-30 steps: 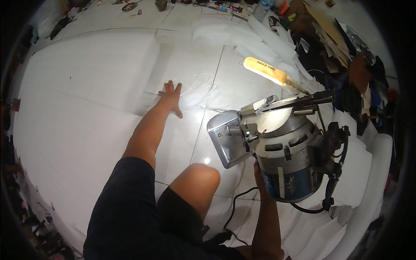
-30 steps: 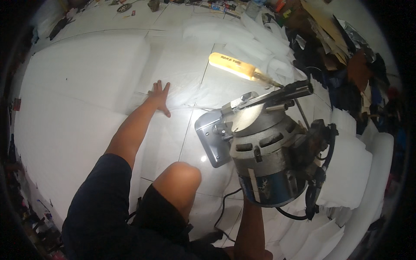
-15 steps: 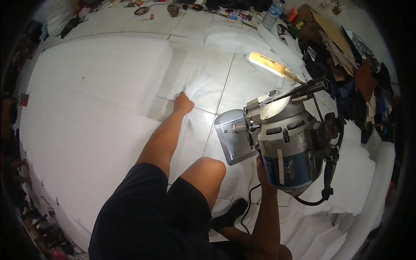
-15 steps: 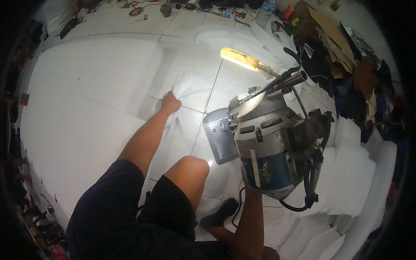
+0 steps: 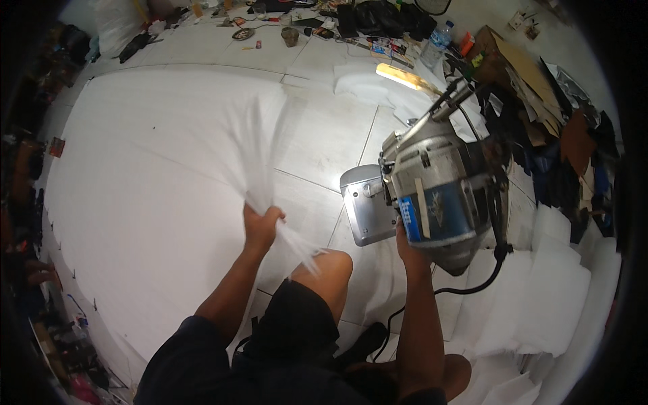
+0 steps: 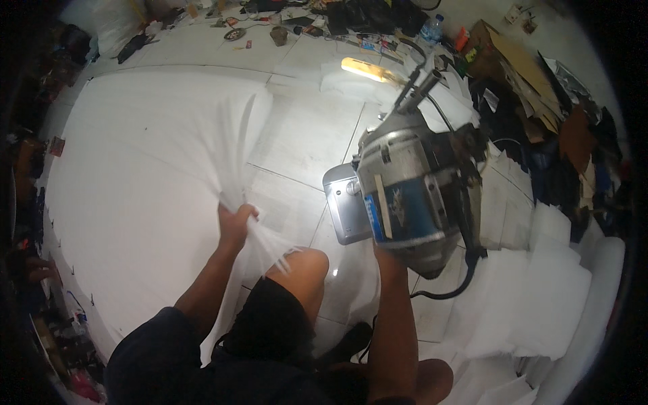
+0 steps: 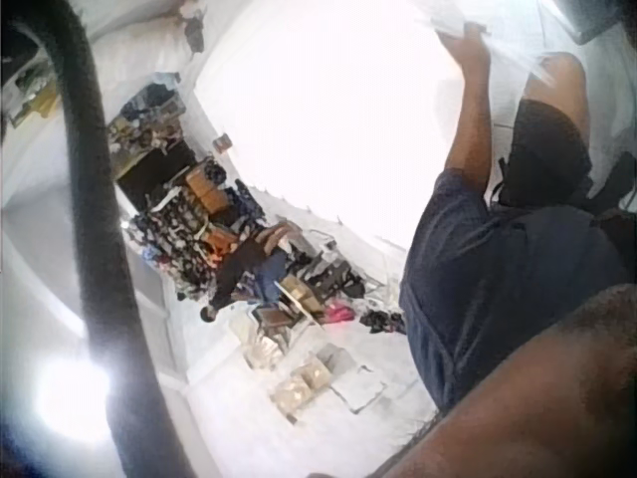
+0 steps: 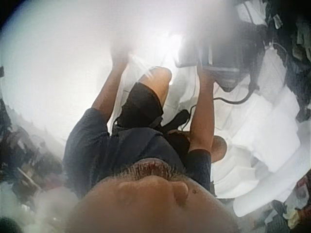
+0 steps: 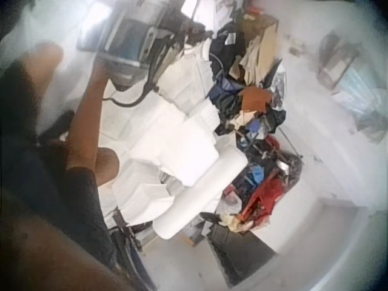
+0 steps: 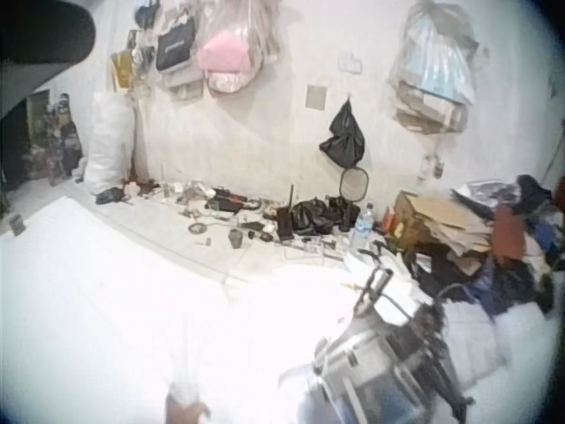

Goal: The person uses a handheld electric foam cutter to cut a large white foam sheet into smaller pieces. They guide the cutter along the foam, remove cut sections, and stack them on the floor.

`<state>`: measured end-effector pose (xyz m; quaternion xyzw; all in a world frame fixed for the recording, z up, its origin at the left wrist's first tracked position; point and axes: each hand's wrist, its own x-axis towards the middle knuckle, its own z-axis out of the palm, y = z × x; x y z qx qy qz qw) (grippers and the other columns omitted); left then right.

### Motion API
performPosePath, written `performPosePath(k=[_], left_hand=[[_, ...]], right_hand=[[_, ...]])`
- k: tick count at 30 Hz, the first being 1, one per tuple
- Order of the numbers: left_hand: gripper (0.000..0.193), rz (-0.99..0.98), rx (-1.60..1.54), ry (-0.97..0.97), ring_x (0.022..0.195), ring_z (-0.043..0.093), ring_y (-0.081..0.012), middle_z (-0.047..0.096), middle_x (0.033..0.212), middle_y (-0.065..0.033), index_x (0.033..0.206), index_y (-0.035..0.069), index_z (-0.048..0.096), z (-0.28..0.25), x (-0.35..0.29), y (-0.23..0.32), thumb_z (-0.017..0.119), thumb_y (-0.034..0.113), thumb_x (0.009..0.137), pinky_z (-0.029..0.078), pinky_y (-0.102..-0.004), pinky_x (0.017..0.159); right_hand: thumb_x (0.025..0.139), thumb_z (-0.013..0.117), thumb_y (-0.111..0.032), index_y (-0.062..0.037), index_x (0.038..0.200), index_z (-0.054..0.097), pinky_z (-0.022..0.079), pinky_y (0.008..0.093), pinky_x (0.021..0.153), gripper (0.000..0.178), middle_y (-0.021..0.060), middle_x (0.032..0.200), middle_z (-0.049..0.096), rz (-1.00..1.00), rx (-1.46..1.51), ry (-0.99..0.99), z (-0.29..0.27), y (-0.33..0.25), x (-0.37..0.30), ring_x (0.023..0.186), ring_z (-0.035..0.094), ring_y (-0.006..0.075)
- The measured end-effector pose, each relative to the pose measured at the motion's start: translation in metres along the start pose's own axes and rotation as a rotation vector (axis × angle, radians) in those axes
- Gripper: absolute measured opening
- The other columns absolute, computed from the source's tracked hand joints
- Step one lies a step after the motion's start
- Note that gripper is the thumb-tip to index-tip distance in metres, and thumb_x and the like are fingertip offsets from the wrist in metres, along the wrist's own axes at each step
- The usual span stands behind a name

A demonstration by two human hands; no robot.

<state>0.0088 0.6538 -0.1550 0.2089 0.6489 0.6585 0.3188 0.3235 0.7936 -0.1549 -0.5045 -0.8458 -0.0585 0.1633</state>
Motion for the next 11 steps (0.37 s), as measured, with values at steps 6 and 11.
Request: performPosePath(k=[6, 11], left_hand=[[0.035, 0.036, 0.140, 0.101, 0.069, 0.061, -0.0167, 0.060, 0.082, -0.0098, 0.112, -0.005, 0.048, -0.070, -0.070, 0.037, 0.059, 0.000, 0.080, 0.052, -0.0302, 0.060], [0.057, -0.089, 0.311, 0.237, 0.076, 0.060, -0.0146, 0.057, 0.099, -0.0115, 0.132, -0.002, 0.039, -0.109, -0.144, 0.040, 0.062, 0.002, 0.079, 0.051, -0.0279, 0.061]], right_hand=[[0.090, 0.058, -0.044, -0.0114, 0.127, 0.061, 0.037, 0.0464, 0.107, 0.049, 0.0173, 0.134, 0.056, 0.001, 0.013, -0.087, 0.011, 0.016, 0.036, 0.124, 0.051, 0.0382], [0.089, 0.058, -0.045, -0.0107, 0.132, 0.054, 0.042, 0.0454, 0.103, 0.055, 0.0129, 0.139, 0.053, 0.049, 0.143, -0.024, 0.050, 0.009, 0.062, 0.129, 0.049, 0.0293]])
